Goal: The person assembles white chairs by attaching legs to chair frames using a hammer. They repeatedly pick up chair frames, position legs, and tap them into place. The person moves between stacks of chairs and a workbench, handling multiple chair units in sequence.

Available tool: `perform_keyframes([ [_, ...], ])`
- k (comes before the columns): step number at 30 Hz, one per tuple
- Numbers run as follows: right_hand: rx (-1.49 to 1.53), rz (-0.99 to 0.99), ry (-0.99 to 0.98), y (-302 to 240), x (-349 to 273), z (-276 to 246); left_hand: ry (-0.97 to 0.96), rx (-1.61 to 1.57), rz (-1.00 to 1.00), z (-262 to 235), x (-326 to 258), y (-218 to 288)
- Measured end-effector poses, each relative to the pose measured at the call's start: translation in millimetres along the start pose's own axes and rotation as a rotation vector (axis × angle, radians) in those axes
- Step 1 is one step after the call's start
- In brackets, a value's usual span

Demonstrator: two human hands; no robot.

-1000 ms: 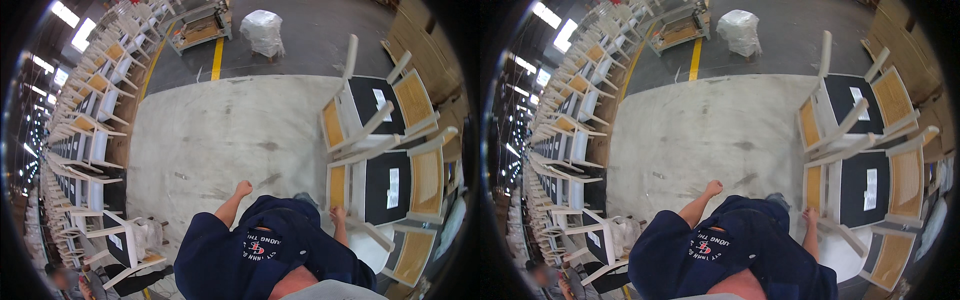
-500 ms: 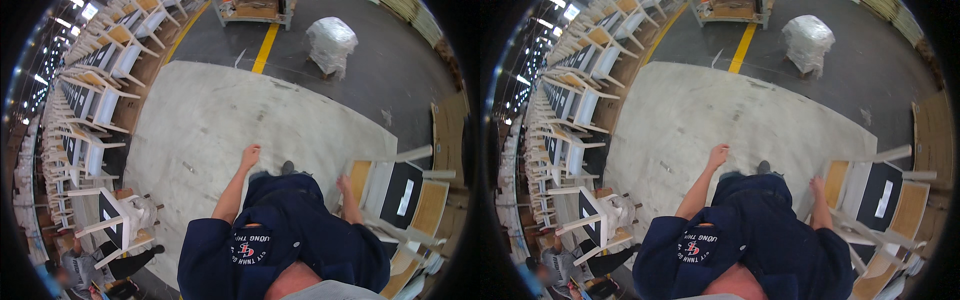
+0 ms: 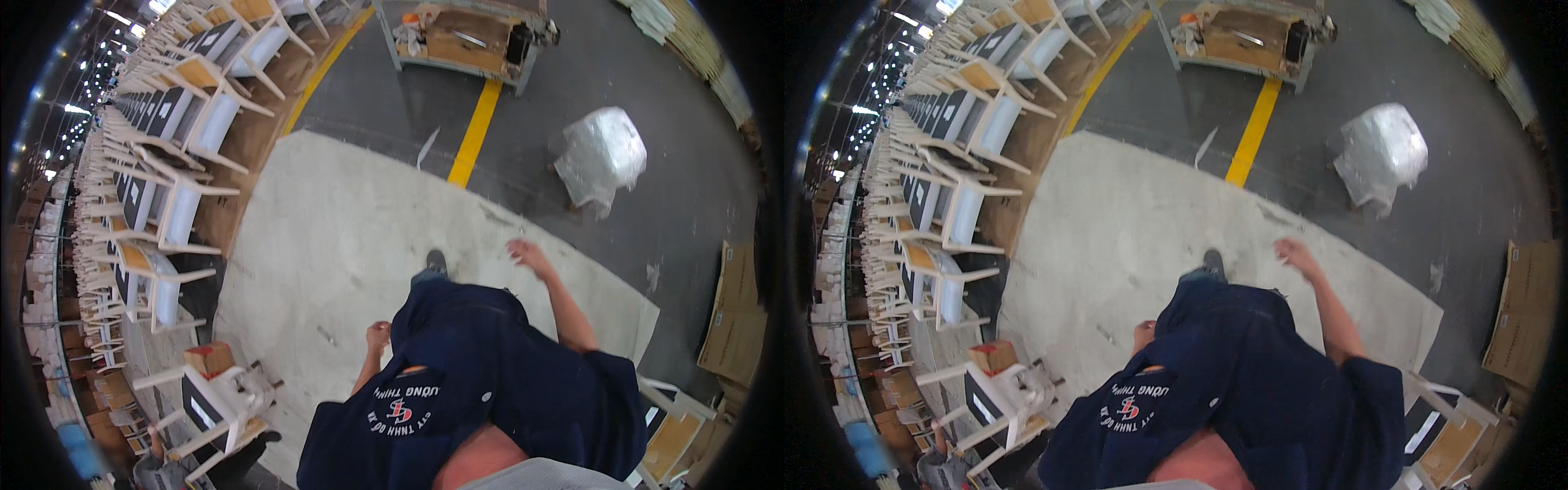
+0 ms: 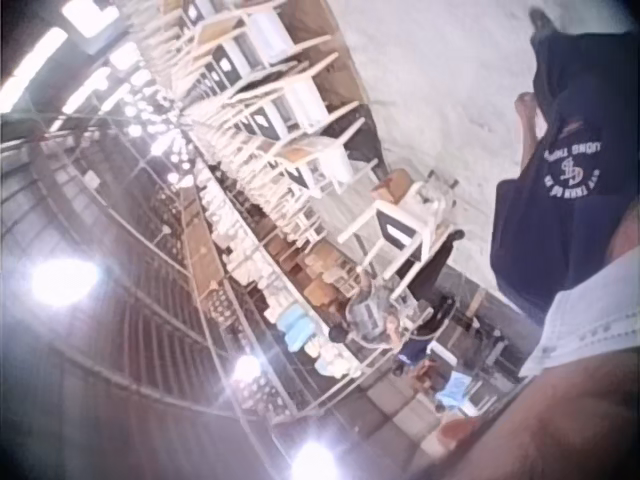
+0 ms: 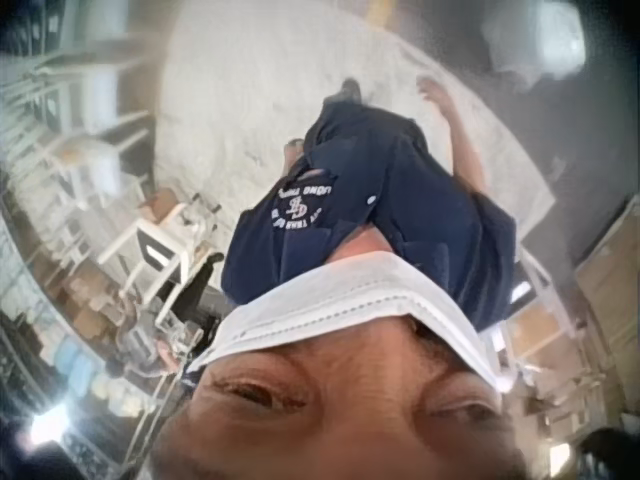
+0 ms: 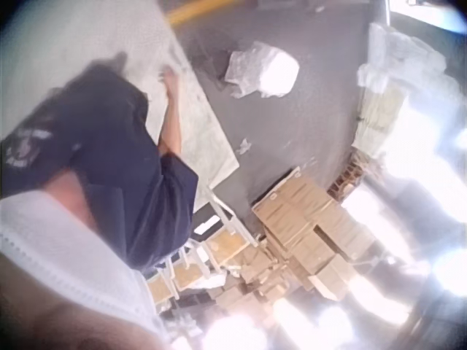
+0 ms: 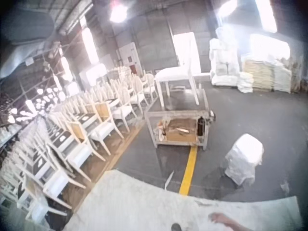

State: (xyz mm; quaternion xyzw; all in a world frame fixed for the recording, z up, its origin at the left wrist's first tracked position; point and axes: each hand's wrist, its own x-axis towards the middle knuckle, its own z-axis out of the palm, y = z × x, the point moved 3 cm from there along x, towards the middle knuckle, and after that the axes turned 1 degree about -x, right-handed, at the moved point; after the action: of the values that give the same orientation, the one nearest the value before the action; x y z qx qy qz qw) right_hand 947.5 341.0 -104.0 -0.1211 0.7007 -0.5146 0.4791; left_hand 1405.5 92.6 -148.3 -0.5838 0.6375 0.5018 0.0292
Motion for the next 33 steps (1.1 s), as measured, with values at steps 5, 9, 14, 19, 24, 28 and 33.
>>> perform_keyframes([
  [5,-0.229,-0.306,-0.415,-210.6,-36.6,50.6,-0.628,0.133,0.532,-42.6,-13.0,368.0],
  [9,-0.517,-0.390,-0.373,-260.8,69.0,15.5,-0.709,0.523,0.737,-15.2,79.3,453.3],
  [14,-0.715,-0.544,-0.244,-336.2,210.7,-49.1,-0.583,0.949,0.870,42.3,199.3,593.1],
  [19,-0.938,-0.567,-0.386,-441.8,318.3,-117.1,-0.457,0.676,0.993,67.4,283.5,687.6],
  [24,-1.167,-0.458,-0.579,-519.9,400.5,-195.6,-0.815,0.503,0.946,100.7,360.2,814.4],
  [28,-0.924,-0.502,-0.234,-663.8,455.4,-301.2,-1.041,0.682,0.822,99.4,417.9,970.1],
  [33,-0.555,-0.632,0.435,-919.5,499.0,-423.9,-0.451,0.457,1.055,59.3,582.7,1185.1],
])
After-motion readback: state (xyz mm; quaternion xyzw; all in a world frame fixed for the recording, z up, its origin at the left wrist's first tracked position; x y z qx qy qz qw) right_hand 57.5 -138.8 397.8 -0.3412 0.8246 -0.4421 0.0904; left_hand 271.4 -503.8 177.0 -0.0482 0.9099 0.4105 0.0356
